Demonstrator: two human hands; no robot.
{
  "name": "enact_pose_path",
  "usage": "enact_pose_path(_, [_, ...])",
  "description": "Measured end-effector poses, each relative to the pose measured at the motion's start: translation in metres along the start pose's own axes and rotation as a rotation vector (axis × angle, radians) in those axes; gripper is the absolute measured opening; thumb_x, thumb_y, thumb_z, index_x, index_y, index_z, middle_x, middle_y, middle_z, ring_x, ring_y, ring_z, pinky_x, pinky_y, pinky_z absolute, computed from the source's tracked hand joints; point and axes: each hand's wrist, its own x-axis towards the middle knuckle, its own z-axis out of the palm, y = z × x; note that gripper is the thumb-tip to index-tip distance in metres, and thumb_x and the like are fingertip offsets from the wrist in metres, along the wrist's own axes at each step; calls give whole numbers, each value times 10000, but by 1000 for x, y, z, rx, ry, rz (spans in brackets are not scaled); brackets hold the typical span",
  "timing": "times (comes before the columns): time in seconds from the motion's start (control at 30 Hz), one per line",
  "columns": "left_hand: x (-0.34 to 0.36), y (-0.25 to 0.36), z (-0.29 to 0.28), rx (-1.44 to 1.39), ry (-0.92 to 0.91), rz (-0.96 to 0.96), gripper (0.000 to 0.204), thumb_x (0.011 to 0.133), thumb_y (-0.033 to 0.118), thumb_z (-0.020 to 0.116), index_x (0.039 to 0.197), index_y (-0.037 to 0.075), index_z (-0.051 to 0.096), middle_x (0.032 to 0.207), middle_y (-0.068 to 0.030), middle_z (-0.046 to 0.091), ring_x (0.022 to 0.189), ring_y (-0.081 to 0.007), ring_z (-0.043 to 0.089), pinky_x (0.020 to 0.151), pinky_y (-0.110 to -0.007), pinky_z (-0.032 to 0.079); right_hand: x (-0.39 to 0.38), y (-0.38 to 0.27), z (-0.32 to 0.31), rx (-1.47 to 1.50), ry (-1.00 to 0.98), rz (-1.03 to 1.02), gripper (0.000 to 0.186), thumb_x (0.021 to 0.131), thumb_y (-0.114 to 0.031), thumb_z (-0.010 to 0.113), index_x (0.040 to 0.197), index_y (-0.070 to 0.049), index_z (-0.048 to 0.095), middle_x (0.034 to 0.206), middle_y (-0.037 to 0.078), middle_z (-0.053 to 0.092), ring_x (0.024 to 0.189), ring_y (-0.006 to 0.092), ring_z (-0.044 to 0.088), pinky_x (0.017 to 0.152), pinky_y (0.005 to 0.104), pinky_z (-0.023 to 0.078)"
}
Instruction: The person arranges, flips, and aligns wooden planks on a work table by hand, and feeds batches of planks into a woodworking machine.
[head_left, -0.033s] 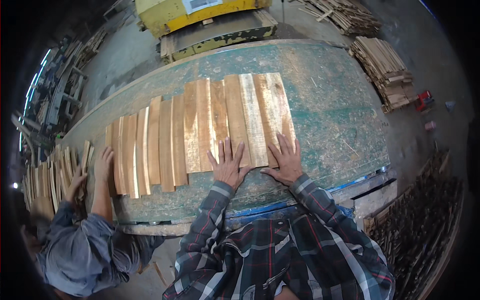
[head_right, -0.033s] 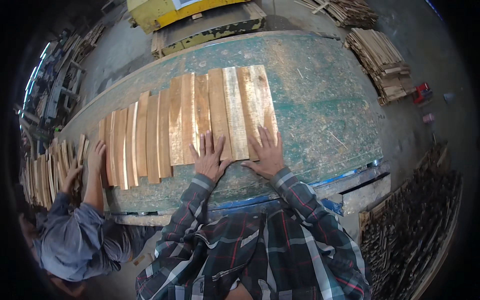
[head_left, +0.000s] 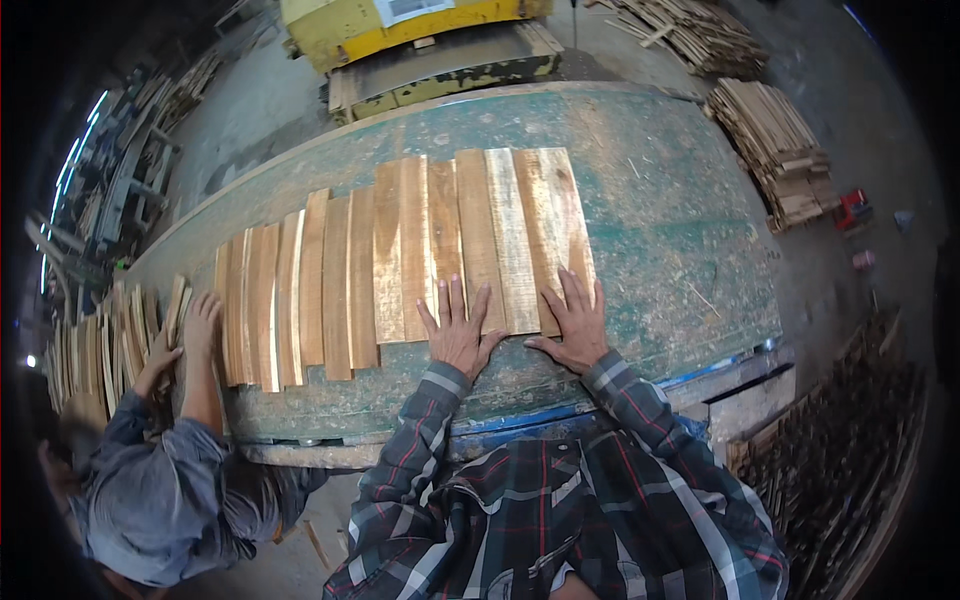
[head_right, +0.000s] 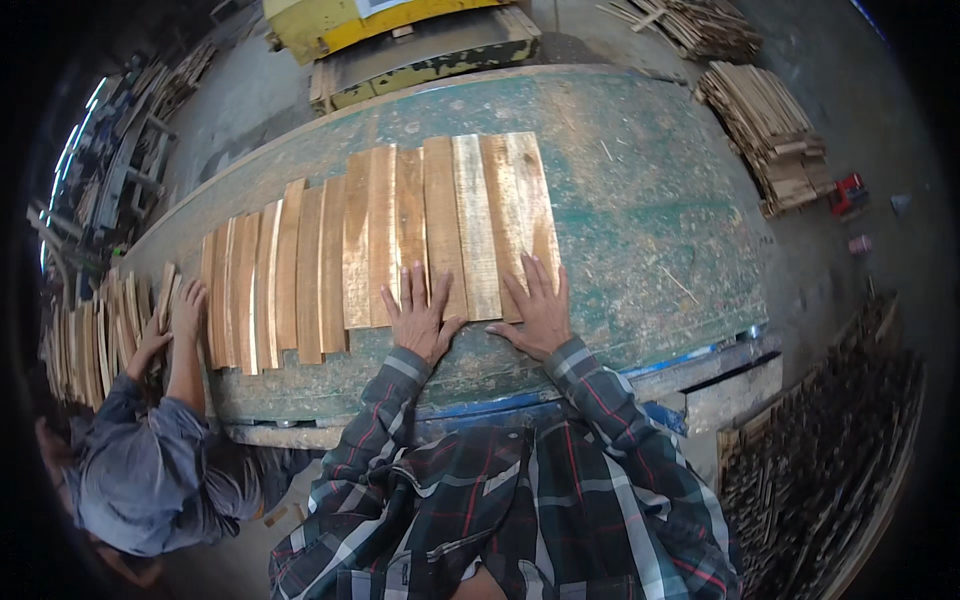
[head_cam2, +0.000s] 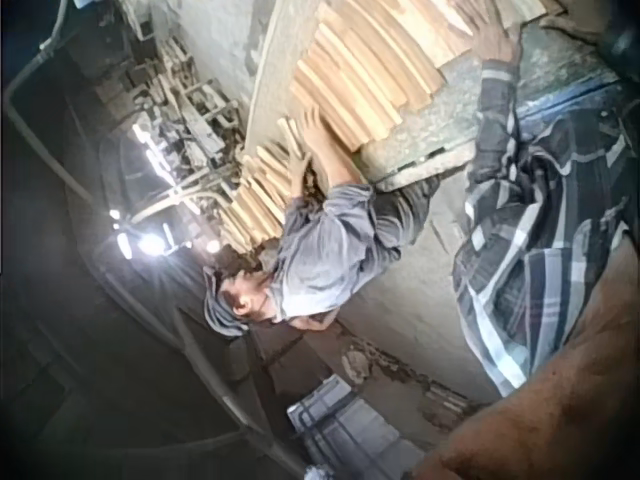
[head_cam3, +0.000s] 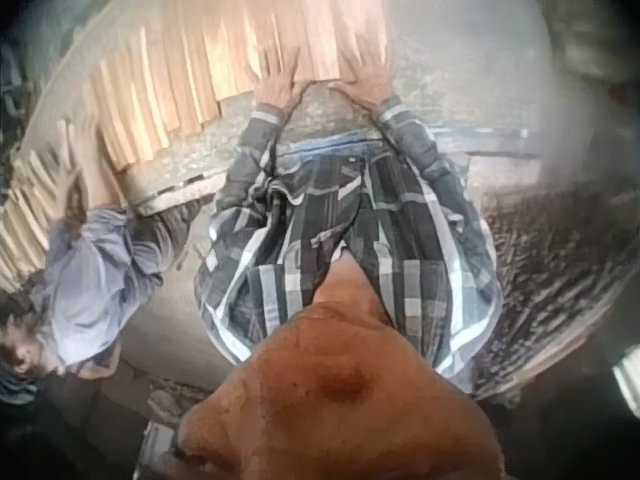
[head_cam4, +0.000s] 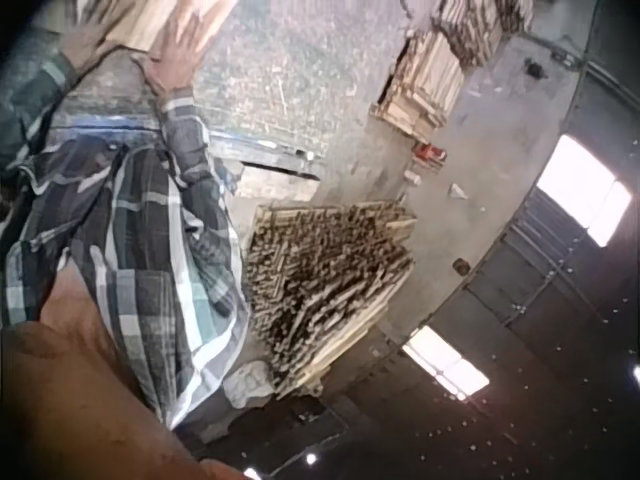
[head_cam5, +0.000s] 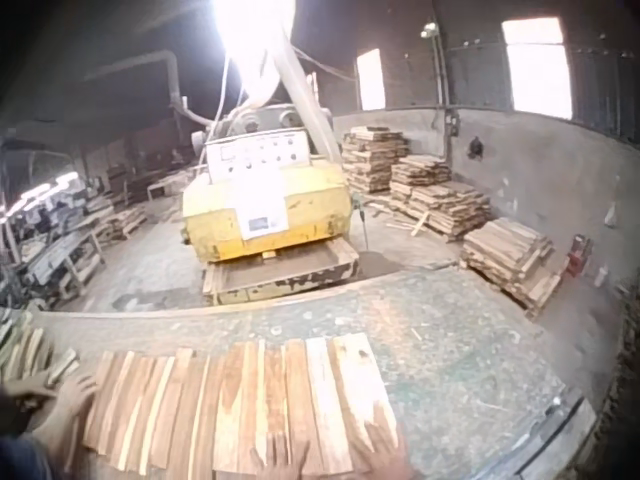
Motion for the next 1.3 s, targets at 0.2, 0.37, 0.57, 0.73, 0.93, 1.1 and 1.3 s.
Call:
enact_pose_path(0.2, [-42,-73,-14,69,166,-84,1036,813,897,490,1613,250,368,1724,-208,82,1581,-449,36,1208,-696,-63,-16,20,-11,22,49,145,1184,658,-688,851,1570,-114,360,1654,328,142,1549,507,97,1188,729,-8])
enact_pose_path(0.37, [-60,-125,-5,89,152,-196,1193,707,974,509,1640,259,304,1723,-214,79,1574,-477,-7,1201,-702,-74,0,9,-16,21,-22,155,1204,626,-744,832,1568,-142,384,1659,321,134,1538,541,84,1159,768,-6])
enact_pose_path(0.57, [-15,-99,3,47,-1,-124,1216,625,1039,465,1623,357,333,1718,-234,63,1562,-507,-50,1165,-756,-39,23,12,-3,-52,-100,192,1124,601,-840,764,1523,-255,496,1677,293,126,1516,597,61,1103,828,65])
enact_pose_path(0.73, [7,-112,2,71,-58,-99,1189,584,1044,493,1582,402,411,1708,-278,31,1545,-548,-87,1145,-777,-30,45,17,10,-34,-71,193,1019,595,-810,794,1458,-310,580,1677,284,165,1516,593,86,1111,796,134])
enact_pose_path(0.93, [67,-107,-7,26,-55,-79,1191,575,998,593,1565,349,464,1709,-279,45,1538,-572,-32,1159,-744,-29,97,55,-4,-49,-107,163,992,582,-777,823,1419,-285,620,1680,278,165,1512,588,111,1123,766,155])
enact_pose_path(1.1, [178,-138,6,-1,-5,-135,1138,592,1008,571,1543,389,486,1700,-274,118,1531,-580,55,1163,-760,24,213,107,4,-69,-87,90,1002,567,-739,863,1414,-259,625,1678,268,186,1508,587,127,1114,756,188])
enact_pose_path(1.3, [470,-258,32,132,277,-220,939,782,837,622,1575,375,419,1709,-169,207,1562,-431,185,1188,-742,85,511,208,34,-169,138,58,1171,692,-856,689,1594,-172,389,1670,258,230,1524,505,220,1178,758,129])
